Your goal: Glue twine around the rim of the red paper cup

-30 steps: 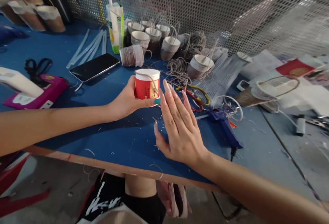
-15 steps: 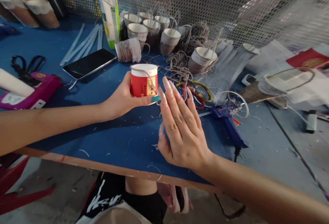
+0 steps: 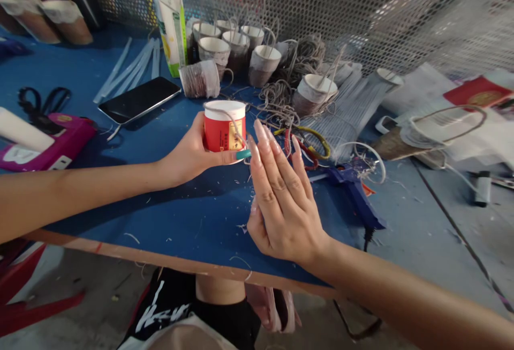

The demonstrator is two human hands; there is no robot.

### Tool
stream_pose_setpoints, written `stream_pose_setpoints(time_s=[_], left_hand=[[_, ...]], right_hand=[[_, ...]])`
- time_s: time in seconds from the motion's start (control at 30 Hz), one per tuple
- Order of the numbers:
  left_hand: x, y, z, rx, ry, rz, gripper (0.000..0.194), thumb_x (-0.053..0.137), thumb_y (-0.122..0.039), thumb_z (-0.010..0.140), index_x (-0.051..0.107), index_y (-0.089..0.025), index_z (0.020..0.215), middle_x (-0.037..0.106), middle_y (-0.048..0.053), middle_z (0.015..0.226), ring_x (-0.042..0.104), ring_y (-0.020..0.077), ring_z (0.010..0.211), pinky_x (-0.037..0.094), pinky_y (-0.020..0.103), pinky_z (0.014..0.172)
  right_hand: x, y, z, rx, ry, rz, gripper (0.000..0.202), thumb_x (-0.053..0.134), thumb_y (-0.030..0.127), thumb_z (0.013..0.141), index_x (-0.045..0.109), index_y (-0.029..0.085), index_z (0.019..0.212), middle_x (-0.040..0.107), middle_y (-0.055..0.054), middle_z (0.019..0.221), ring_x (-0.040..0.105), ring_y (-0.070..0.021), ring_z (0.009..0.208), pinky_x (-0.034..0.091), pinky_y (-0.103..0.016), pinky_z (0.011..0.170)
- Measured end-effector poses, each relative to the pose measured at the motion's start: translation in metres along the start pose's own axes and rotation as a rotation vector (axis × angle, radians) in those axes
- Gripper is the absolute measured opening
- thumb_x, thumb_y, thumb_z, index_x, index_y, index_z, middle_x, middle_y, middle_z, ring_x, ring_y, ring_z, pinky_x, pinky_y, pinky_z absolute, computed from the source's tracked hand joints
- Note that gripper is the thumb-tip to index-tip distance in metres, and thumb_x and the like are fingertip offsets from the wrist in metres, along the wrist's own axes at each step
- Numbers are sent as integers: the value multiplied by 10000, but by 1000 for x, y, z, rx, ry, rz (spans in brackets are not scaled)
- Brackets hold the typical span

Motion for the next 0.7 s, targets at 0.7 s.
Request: stream_pose_setpoints(time_s=[0.7], left_hand=[[-2, 6, 2, 11, 0, 17, 676, 898, -396, 595, 502, -219, 1114, 696, 77, 1069, 683, 286, 1033, 565, 459, 926]], right_hand=[[-15, -21, -4, 144, -217, 644, 539, 547, 139, 779, 538, 165, 1317, 672, -142, 1263, 639, -288, 1175, 550, -471, 925]])
Point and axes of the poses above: each hand's wrist, its own z-axis towards the middle knuckle, its own x-axis out of the palm, y = z × x, the point moved 9 cm from there along z, towards the middle knuckle
